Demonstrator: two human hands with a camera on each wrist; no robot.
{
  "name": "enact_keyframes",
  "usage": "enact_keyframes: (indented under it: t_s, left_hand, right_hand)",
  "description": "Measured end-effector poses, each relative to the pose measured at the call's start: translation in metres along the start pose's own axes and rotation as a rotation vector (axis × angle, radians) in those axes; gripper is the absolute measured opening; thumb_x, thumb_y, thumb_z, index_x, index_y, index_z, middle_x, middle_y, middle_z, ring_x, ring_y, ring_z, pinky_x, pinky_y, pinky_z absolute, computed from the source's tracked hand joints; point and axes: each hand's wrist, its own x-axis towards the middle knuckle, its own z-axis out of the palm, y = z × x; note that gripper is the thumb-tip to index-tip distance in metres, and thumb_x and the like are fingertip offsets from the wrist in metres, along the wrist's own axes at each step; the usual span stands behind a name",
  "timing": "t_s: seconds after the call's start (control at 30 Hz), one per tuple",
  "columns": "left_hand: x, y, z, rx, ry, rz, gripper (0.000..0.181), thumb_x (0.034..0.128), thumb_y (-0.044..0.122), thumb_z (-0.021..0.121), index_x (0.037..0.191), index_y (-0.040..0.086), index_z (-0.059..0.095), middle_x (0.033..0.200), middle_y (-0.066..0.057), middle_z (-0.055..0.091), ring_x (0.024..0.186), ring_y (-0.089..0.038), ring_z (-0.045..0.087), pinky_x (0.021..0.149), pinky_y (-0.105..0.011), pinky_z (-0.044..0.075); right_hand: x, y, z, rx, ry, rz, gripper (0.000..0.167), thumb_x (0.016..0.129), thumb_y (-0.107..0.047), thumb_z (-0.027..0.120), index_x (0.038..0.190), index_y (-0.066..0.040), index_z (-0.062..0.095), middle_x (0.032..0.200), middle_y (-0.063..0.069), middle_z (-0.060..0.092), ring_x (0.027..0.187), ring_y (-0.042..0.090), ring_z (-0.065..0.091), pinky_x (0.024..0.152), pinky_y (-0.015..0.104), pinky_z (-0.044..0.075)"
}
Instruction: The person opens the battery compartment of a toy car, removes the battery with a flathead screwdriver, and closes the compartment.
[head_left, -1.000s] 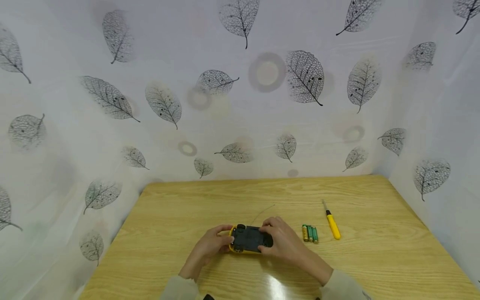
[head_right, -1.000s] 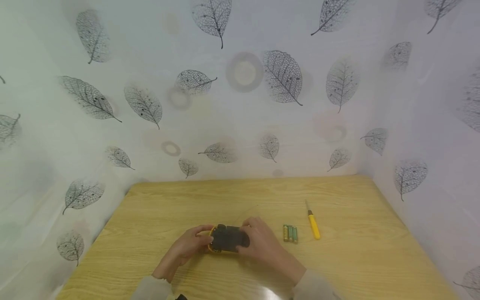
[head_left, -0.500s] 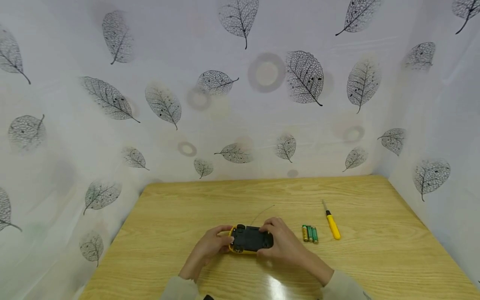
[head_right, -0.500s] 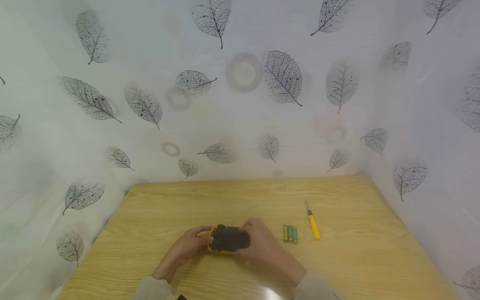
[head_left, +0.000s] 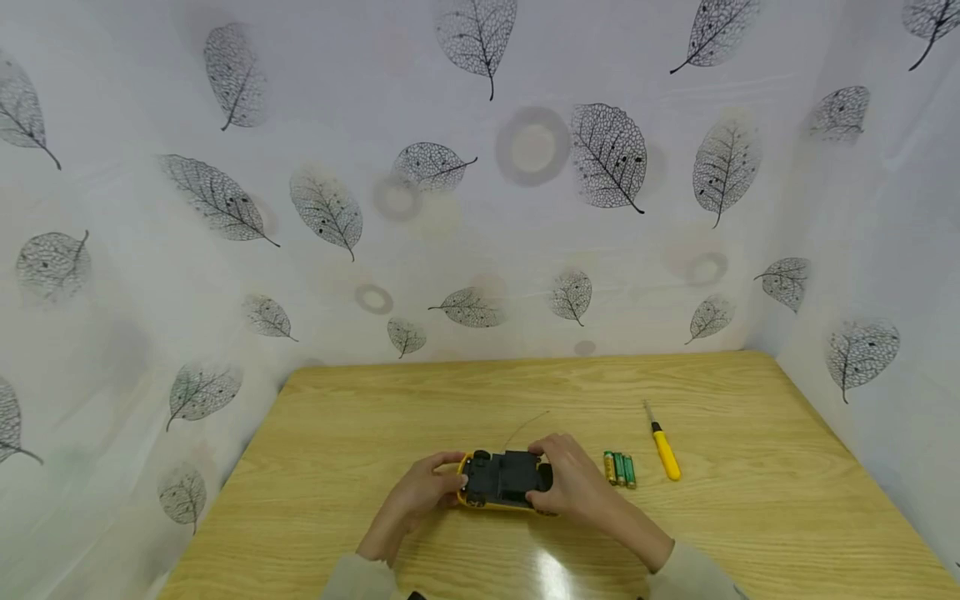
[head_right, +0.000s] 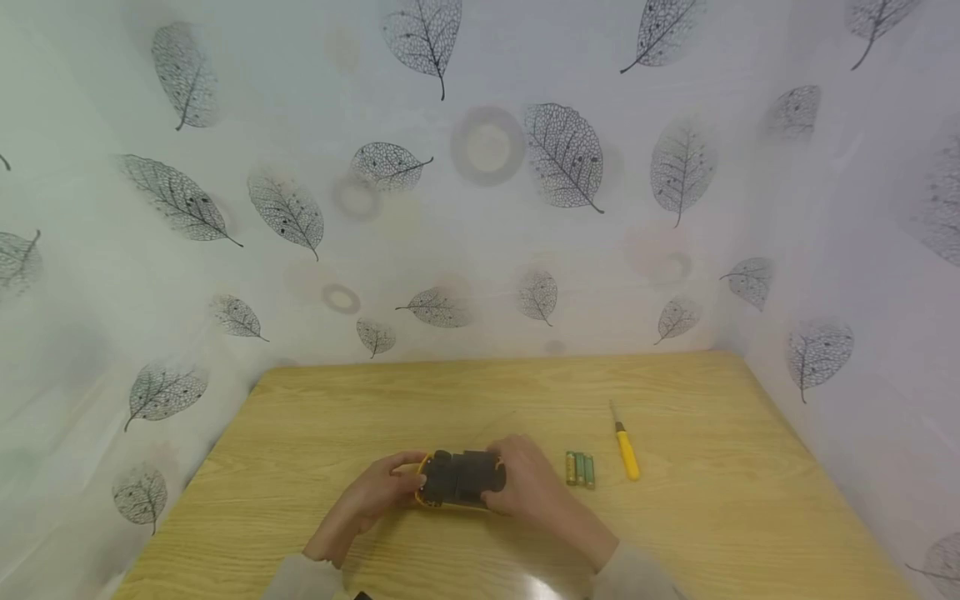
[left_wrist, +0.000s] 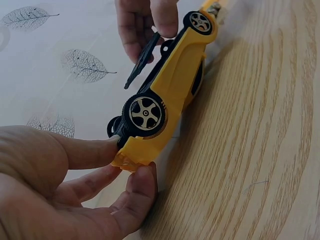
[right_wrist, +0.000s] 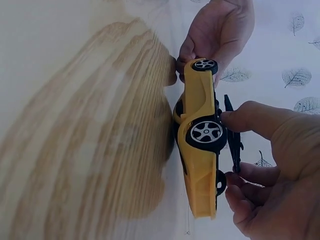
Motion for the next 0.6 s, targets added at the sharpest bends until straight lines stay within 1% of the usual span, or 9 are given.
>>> enact_keyframes:
  t_s: [0.1, 0.2, 0.4, 0.6]
  left_hand:
    - [-0.001, 0.000, 0.000, 0.003, 0.007, 0.007, 0.049, 0.1005, 0.006, 0.066, 0.145, -0.007, 0.051, 0.115, -0.015, 0.069, 0.087, -0.017, 0.066, 0.076, -0.036, 0.058]
    - [-0.001, -0.001, 0.000, 0.004, 0.009, 0.009, 0.049, 0.1005, 0.006, 0.065, 0.145, -0.007, 0.051, 0.115, -0.015, 0.069, 0.087, -0.017, 0.066, 0.076, -0.035, 0.058]
    - [0.001, -0.002, 0.001, 0.003, 0.006, 0.004, 0.048, 0.1003, 0.006, 0.066, 0.145, -0.006, 0.052, 0.112, -0.013, 0.069, 0.086, -0.016, 0.065, 0.075, -0.034, 0.057]
    - [0.001, -0.003, 0.001, 0.002, 0.012, 0.000, 0.048, 0.1004, 0.007, 0.066, 0.145, -0.005, 0.053, 0.111, -0.013, 0.070, 0.085, -0.016, 0.066, 0.075, -0.034, 0.057]
  right_hand:
    - [0.000, -0.002, 0.001, -0.034, 0.000, 0.002, 0.059, 0.072, -0.019, 0.095, 0.121, 0.001, 0.068, 0.111, 0.010, 0.066, 0.098, 0.023, 0.056, 0.078, 0.043, 0.054]
    - [0.000, -0.005, 0.000, -0.037, -0.019, 0.005, 0.061, 0.070, -0.018, 0.096, 0.121, 0.003, 0.068, 0.108, 0.010, 0.067, 0.095, 0.021, 0.056, 0.077, 0.042, 0.054]
    - [0.002, -0.011, -0.005, 0.017, -0.082, 0.027, 0.061, 0.070, -0.021, 0.097, 0.119, 0.004, 0.069, 0.101, 0.008, 0.066, 0.089, 0.021, 0.059, 0.074, 0.041, 0.055]
    - [0.004, -0.012, -0.007, 0.065, -0.117, 0.032, 0.062, 0.072, -0.021, 0.097, 0.121, 0.005, 0.068, 0.105, 0.008, 0.066, 0.091, 0.020, 0.059, 0.074, 0.042, 0.054]
